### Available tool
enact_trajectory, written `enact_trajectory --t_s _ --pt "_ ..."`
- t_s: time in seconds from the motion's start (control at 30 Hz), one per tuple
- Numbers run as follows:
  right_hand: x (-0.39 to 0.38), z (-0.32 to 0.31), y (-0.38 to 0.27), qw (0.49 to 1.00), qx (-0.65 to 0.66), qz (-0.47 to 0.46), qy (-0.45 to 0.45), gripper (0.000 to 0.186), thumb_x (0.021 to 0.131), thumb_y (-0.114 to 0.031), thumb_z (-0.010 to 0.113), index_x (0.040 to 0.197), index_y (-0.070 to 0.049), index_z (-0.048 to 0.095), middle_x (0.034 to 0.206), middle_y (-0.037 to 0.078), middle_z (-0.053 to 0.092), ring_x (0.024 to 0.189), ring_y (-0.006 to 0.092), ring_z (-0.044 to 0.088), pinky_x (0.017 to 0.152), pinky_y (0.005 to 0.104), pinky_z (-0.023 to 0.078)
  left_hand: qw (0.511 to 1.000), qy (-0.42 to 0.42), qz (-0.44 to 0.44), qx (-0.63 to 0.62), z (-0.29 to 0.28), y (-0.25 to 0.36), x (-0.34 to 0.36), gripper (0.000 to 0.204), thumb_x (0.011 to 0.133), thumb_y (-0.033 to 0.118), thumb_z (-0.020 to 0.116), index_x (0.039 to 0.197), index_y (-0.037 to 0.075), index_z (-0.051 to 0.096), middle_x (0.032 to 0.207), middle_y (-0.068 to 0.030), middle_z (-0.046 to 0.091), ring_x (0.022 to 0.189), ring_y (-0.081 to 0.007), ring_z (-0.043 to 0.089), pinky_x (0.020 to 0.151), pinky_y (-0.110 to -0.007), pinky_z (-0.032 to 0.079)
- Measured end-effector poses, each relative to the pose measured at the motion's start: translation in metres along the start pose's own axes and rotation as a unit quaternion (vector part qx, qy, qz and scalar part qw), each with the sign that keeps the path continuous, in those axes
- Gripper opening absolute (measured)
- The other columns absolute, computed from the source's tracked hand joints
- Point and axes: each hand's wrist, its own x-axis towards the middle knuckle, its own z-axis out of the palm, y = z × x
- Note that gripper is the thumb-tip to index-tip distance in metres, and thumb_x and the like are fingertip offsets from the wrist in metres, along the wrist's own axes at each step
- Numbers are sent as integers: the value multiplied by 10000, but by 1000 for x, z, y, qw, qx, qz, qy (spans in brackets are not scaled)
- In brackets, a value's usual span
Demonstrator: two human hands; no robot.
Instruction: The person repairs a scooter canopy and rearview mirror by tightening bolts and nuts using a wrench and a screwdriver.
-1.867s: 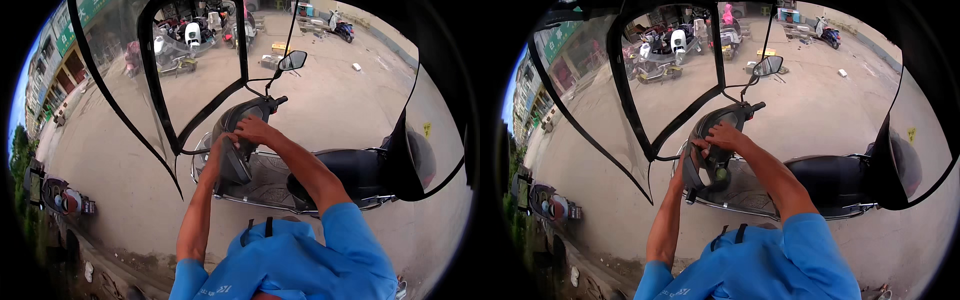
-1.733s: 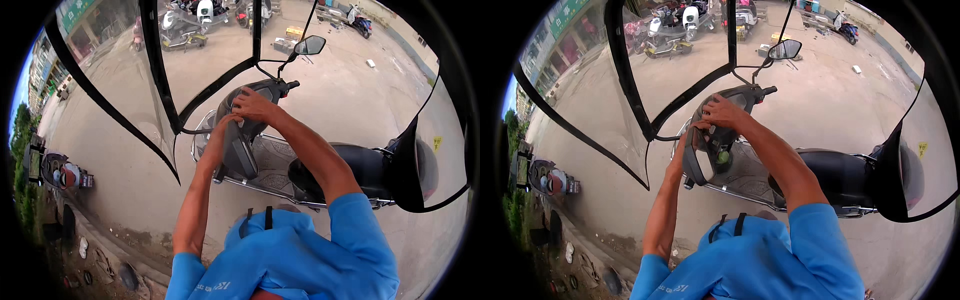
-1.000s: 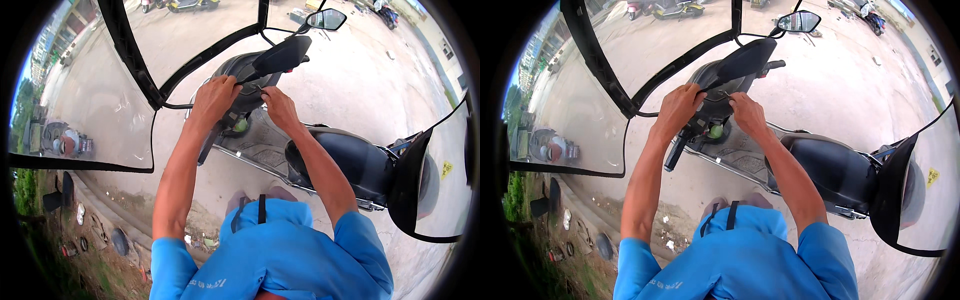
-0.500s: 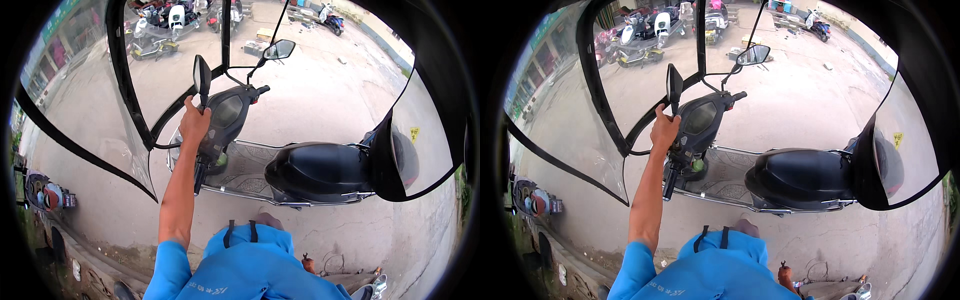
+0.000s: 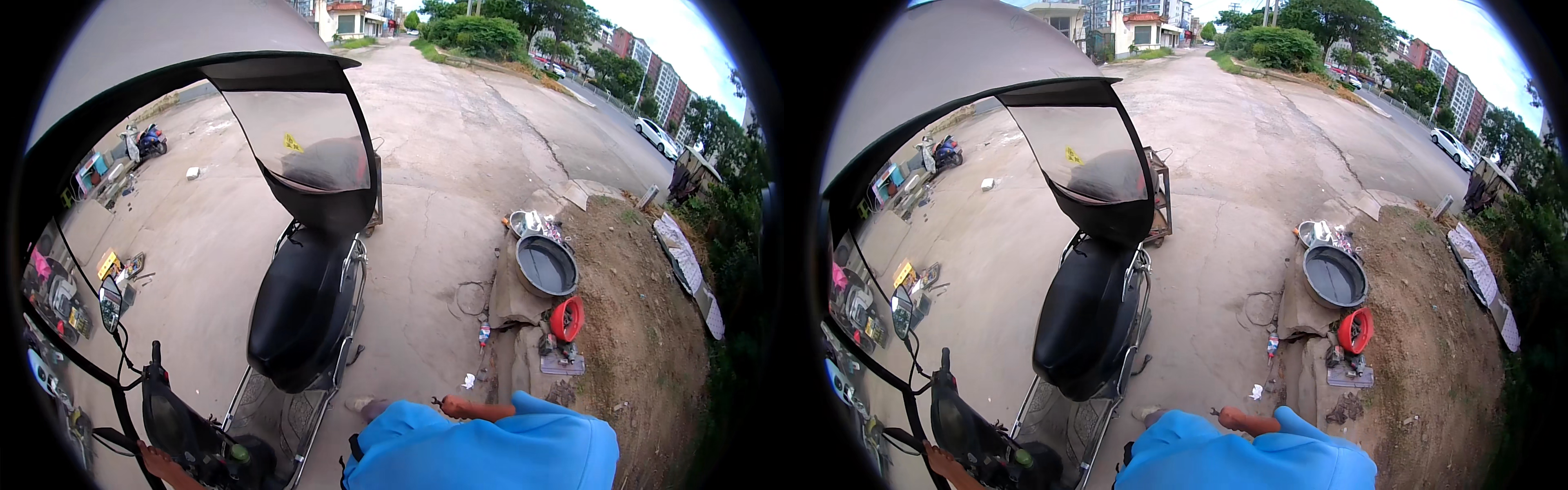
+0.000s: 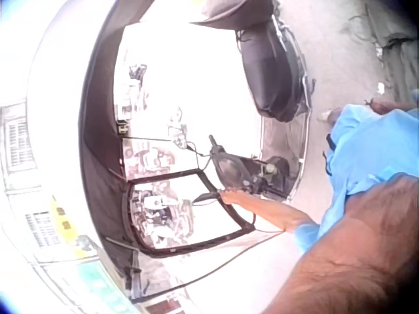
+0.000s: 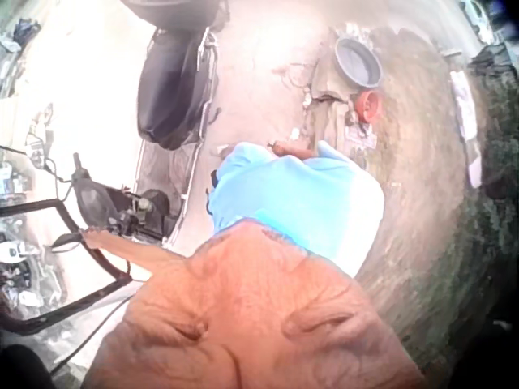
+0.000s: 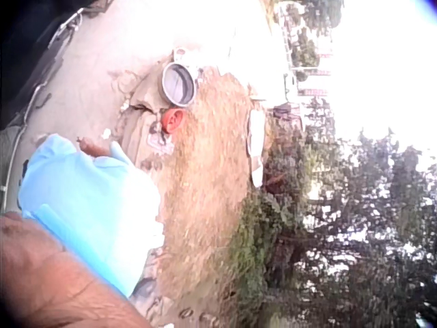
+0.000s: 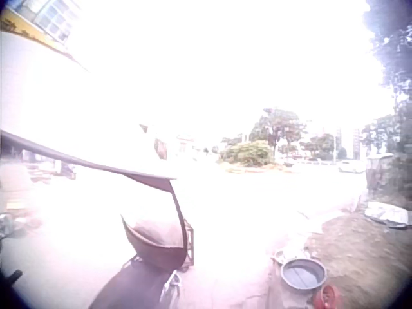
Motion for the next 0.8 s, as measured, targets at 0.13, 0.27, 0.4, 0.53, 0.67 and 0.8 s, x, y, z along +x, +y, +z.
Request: enact_trajectory --t_s 0.13,0.27,0.4,0.53,0.67,0.8 --pt "46 -2 -9 959 -93 -225 143 299 868 -204 514 974 13 690 821 243 677 718 358 674 649 471 526 989 27 -13 142 10 26 -36 298 966 355 625 800 117 556 642 21 465 454 -81 392 398 -252 297" --pt "71 -9 -15 940 -151 -266 153 276 878 -193 516 1004 -22 692 778 206 683 653 328 675 593 463 525 997 -21 -64 48 -8 44 -46 297 956 366 640 827 112 557 691 34 497 593 -68 463 519 -228 357" --pt "34 -35 -48 983 -119 -131 42 235 934 -225 506 934 -35 645 652 112 630 539 221 628 427 397 453 996 -38 -76 -22 -3 80 -82 333 962 306 635 1159 55 542 1012 -59 568 856 -182 566 757 -321 495" --pt "23 -44 -34 990 -25 -139 25 212 926 -164 523 873 14 624 605 111 600 463 209 578 374 378 411 998 -56 -36 21 66 94 -120 611 918 167 676 1415 10 357 1013 -79 562 817 -209 618 724 -325 527" --pt "23 -34 -27 968 -90 -233 -12 178 866 -76 525 922 48 641 611 142 616 434 218 581 365 362 432 984 -91 -95 124 64 89 -126 226 971 226 585 1144 86 548 1005 -99 671 742 -168 610 666 -308 513" --pt "25 -29 -24 973 -102 -204 -11 273 853 -45 516 1060 69 655 675 162 654 464 228 619 391 352 478 963 -88 -45 249 34 70 -135 346 989 307 575 1166 10 573 910 -107 684 697 -140 598 646 -271 491"
